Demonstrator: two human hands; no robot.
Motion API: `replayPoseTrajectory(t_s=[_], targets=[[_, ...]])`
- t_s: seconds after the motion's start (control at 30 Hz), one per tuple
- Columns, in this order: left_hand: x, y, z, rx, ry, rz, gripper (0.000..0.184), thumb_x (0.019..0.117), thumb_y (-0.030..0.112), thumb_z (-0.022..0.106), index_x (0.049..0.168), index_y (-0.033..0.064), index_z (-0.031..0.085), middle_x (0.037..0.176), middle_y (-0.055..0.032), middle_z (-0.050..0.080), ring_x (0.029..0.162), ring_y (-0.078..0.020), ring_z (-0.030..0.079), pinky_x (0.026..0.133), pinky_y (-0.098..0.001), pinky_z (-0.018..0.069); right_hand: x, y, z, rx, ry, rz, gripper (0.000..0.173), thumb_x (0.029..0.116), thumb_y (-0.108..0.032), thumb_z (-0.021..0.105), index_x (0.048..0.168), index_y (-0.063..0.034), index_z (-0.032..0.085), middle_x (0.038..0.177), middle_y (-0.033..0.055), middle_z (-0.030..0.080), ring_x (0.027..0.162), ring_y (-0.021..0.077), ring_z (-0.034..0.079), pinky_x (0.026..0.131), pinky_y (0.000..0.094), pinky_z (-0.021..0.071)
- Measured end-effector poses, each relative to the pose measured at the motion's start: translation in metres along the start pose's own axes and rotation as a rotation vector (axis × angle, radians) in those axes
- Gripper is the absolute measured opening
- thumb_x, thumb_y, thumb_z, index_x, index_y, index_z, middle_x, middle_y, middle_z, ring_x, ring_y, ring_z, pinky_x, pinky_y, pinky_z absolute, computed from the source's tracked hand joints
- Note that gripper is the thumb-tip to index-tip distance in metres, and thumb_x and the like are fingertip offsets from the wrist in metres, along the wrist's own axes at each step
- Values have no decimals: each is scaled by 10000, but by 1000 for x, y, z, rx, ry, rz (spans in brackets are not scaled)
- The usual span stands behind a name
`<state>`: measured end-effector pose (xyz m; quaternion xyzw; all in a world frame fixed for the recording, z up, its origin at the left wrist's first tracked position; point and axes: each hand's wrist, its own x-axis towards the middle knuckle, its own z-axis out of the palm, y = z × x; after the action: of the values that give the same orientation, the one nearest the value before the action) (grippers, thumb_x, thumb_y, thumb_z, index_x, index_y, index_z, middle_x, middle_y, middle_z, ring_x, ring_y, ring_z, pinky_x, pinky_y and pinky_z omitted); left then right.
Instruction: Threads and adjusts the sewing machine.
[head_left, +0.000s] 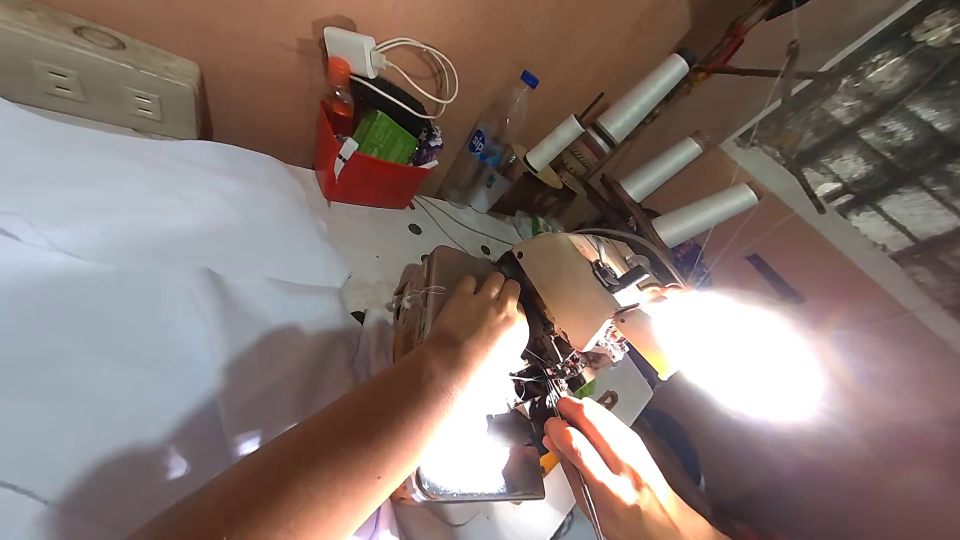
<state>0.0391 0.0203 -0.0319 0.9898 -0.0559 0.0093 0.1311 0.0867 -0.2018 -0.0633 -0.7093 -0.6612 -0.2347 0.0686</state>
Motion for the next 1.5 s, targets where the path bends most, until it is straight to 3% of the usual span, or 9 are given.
replayPoseTrajectory(t_s=[0.17,0.33,0.43,0.63,1.0,1.13,1.3,1.5], targets=[[-1,0,-3,-16,-28,4,326,985,64,590,1289,-55,596,1336,-203,563,1272,-355,532,969,-485,445,2,-3,-3,-17,-34,16,152,1038,-141,512,997,-98,651,902,119,609,799,186,600,706,209,505],[0,0,0,-7,-3,3,294,990,44,566,1264,-54,613,1314,-197,577,1249,-348,548,947,-477,458,1,-6,-8,2,-62,57,186,1044,-179,516,1023,-82,673,933,138,637,836,192,621,750,198,511],[2,-2,5,8,47,14,239,985,28,552,1186,-66,641,1229,-196,612,1188,-345,581,905,-468,458,0,-8,-10,-3,-58,61,189,1049,-191,499,1027,-88,656,933,124,627,850,167,608,775,172,492],[2,-2,6,17,60,7,235,995,23,532,1181,-62,648,1213,-189,617,1164,-338,590,892,-459,461,-1,-7,-7,23,-26,56,213,1066,-207,467,1035,-90,642,941,116,621,858,155,603,777,159,485],[3,-2,4,20,39,13,232,993,19,536,1184,-51,647,1244,-184,608,1186,-335,580,906,-456,458,9,-5,-2,-62,-48,20,228,1046,-202,477,1024,-89,674,889,109,602,752,174,591,631,210,489],[8,-4,20,48,204,37,186,964,19,570,1077,-49,702,1157,-184,650,1103,-335,626,839,-457,482,15,-7,-3,-85,-70,36,252,1040,-208,478,1007,-84,695,859,102,602,717,176,597,596,220,496],[2,-2,5,32,56,18,226,1005,34,525,1174,-53,647,1228,-184,612,1171,-329,588,898,-449,461,22,-9,-3,-131,-108,51,281,1036,-233,461,971,-94,696,821,75,584,673,161,587,541,217,479],[2,-3,8,22,95,23,220,1004,31,524,1157,-57,656,1215,-190,626,1166,-340,597,890,-461,468,20,-9,-3,-109,-78,47,274,1047,-230,462,968,-86,681,821,73,585,681,155,584,563,203,481]])
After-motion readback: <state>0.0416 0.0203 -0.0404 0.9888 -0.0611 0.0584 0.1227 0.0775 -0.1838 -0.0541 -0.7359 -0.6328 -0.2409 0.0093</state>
